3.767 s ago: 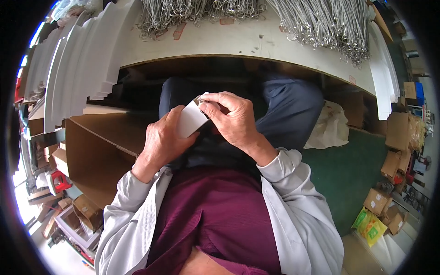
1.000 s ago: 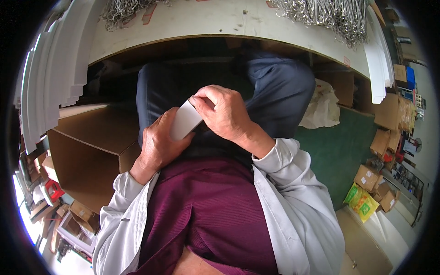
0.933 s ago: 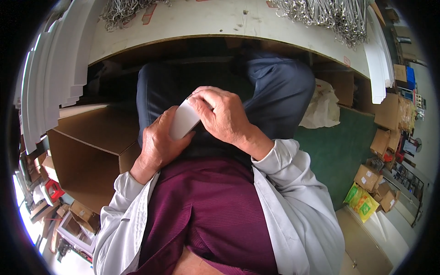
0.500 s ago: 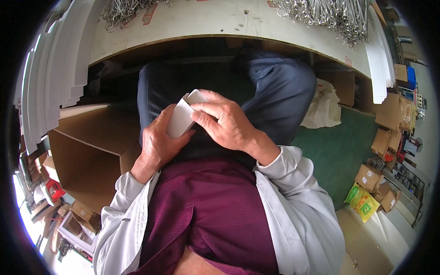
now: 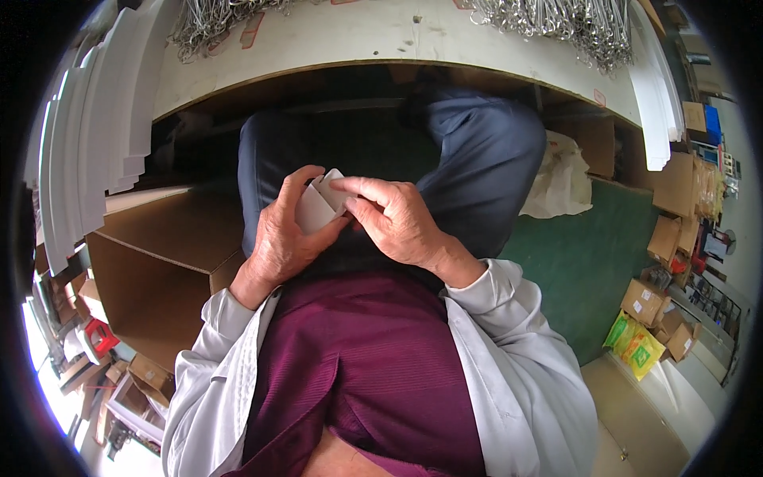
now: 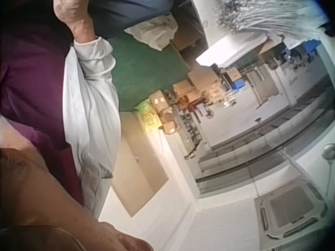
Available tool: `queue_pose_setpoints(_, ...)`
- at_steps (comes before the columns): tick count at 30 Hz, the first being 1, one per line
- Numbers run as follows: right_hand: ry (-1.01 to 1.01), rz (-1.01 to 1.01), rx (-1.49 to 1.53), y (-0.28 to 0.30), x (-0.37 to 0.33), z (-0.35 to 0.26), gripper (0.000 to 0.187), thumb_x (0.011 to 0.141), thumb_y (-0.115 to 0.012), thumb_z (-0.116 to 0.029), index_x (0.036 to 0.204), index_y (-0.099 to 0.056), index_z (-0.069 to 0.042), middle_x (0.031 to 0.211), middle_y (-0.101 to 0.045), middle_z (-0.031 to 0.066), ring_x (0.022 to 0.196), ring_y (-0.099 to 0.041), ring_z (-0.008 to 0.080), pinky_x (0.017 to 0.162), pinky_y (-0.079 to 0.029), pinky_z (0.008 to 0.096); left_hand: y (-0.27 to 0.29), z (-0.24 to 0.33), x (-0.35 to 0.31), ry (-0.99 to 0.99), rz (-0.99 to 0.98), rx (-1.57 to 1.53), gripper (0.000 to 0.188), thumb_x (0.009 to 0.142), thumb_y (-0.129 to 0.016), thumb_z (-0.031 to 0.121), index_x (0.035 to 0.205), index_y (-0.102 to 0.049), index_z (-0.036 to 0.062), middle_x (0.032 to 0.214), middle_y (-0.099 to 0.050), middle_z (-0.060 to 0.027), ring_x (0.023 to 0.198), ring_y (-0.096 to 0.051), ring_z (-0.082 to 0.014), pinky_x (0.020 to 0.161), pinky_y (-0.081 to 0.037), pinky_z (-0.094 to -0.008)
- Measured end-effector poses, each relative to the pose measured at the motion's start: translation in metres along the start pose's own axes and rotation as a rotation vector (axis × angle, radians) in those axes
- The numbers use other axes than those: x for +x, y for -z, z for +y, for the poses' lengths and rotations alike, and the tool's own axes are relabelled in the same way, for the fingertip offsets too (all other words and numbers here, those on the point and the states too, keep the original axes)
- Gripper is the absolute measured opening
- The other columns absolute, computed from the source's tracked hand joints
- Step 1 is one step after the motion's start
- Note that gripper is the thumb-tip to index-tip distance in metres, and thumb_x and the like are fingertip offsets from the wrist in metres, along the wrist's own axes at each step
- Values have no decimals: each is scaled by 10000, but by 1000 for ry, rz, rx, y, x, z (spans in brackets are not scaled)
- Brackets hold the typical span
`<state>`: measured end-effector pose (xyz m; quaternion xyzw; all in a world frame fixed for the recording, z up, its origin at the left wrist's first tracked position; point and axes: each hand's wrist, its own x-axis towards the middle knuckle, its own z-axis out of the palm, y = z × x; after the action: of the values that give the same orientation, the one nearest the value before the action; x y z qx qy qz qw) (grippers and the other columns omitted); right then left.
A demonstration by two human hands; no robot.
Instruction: Manually assembling metal hook components into small white cardboard boxes at a workshop desk.
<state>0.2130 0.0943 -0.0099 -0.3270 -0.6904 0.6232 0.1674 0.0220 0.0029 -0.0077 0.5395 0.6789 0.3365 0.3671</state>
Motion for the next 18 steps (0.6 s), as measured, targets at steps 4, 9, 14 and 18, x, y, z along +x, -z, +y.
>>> queue_pose_setpoints(4,38,173,199,-17,-2,1,333,987,-649,-15,1318,-631,18,1002,-771,120,826,-735,144,765,-588,277,-1,-2,-1,-80,61,19,581,814,-869,244,1277,-548,105,1049,-728,-192,904,-755,-378,740,-634,-444)
queue_pose_setpoints(9,-144,154,433,-22,2,-2,289,1007,-650,-28,1280,-614,63,1016,-757,96,845,-711,105,746,-588,242,1,-4,1,-69,52,39,518,805,-877,238,1205,-582,92,1023,-720,-170,863,-753,-358,712,-633,-436)
queue_pose_setpoints(14,-170,176,257,-19,3,-5,144,976,-683,-42,1086,-699,50,919,-769,96,777,-724,112,683,-586,284,-3,-8,-1,-111,64,50,515,800,-873,223,1197,-577,84,1024,-718,-156,845,-749,-360,706,-632,-436)
queue_pose_setpoints(18,-51,273,36,-28,3,3,91,975,-712,-55,1029,-726,17,802,-742,52,670,-665,72,582,-527,238,-5,-8,-2,-98,42,66,547,797,-859,205,1229,-547,78,1038,-720,-167,862,-746,-380,716,-631,-443)
